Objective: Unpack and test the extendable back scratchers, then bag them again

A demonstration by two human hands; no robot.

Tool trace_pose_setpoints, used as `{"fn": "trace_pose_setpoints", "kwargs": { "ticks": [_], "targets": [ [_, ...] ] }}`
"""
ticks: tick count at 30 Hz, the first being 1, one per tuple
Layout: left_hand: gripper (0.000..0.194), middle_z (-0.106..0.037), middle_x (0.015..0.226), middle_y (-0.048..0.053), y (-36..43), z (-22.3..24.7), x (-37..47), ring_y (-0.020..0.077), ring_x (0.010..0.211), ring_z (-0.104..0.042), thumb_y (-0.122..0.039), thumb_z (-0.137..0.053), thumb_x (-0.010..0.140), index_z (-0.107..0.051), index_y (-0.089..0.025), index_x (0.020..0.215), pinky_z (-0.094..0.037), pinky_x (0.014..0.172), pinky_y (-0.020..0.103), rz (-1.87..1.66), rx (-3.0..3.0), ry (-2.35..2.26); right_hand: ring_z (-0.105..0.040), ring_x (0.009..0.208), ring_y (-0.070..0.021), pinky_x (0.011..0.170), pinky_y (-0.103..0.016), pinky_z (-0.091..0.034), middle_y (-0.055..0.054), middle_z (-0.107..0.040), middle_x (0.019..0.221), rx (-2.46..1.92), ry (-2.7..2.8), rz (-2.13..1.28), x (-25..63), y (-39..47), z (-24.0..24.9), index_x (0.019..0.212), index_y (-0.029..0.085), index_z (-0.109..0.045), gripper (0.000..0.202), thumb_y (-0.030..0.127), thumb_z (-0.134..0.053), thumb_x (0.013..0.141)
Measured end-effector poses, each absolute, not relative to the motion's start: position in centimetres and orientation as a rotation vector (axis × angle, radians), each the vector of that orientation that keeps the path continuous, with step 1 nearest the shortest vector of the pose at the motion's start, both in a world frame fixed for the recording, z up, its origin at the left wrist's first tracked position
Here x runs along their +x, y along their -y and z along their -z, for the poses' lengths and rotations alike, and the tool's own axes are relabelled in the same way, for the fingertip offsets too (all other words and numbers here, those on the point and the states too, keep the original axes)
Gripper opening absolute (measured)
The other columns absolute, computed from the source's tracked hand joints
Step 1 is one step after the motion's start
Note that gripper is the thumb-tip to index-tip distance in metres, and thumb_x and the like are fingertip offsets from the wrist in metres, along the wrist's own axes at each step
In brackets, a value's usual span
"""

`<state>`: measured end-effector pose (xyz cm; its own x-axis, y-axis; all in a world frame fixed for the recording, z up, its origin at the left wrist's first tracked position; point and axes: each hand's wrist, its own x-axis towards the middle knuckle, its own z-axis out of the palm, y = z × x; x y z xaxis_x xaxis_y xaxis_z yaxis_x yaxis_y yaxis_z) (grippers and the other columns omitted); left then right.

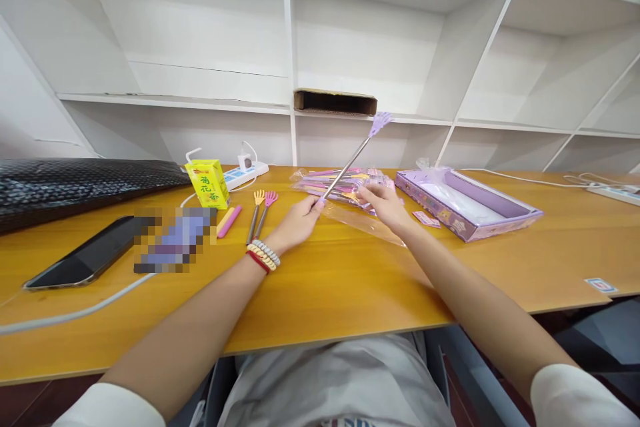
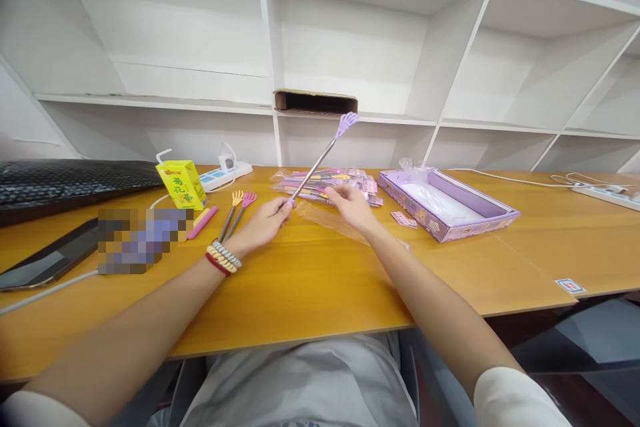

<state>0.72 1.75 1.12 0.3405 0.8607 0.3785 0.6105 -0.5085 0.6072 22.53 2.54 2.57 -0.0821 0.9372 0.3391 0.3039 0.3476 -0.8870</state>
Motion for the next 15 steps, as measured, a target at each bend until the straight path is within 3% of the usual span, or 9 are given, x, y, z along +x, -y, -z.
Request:
{"fn": "trace_pose_setpoints", "kwargs": {
  "ticks": [2,5,10,15],
  "targets": [
    [0.036,-0.052,0.068,0.000,-1.2,-0.8,2.0,0.0128,0.062,-0.048,-0.047,-0.027,0.090,-0.048,-0.018,0.082,-0.040,0.059,0.025,-1.009,2.202,-1.239,-0.061,0.074,-0.0153,0.067,-0.029,-0.046,-0.006,-0.066,0.086,-0.975,1.459,-1.193,20.6,-2.8,-3.3,0.089,0.017,-0.057,0.037,0.052,-0.054,0.077],
    [0.034,-0.053,0.068,0.000,-0.8,-0.2,3.2,0.0129,0.062,-0.048,-0.045,-0.030,0.090,-0.047,-0.018,0.078,-0.039,0.060,0.026,-1.082,2.204,-1.213,-0.058,0.061,-0.0123,0.059,-0.025,-0.046,-0.001,-0.062,0.066,-0.705,1.248,-1.456,17.7,-2.7,-4.7,0.081,0.017,-0.053,0.036,0.052,-0.059,0.073],
    [0.030,-0.059,0.079,0.003,-0.9,0.4,3.1,0.0149,0.068,-0.053,-0.041,-0.033,0.090,-0.050,-0.017,0.088,-0.041,0.065,0.028,-1.084,2.169,-1.288,-0.038,0.040,-0.0057,0.045,-0.020,-0.037,0.010,-0.034,0.042,-0.574,0.961,-1.491,14.2,-2.2,-4.9,0.057,0.020,-0.032,0.041,0.038,-0.068,0.065],
    [0.029,-0.057,0.081,0.002,-0.5,0.5,3.1,0.0149,0.069,-0.051,-0.043,-0.045,0.085,-0.050,-0.016,0.095,-0.042,0.064,0.028,-0.908,2.322,-1.156,-0.018,0.034,-0.0036,0.035,-0.019,-0.026,0.013,-0.016,0.038,-0.538,0.853,-1.476,14.9,-2.7,-3.1,0.056,0.021,-0.020,0.045,0.019,-0.065,0.062]
  ]
}}
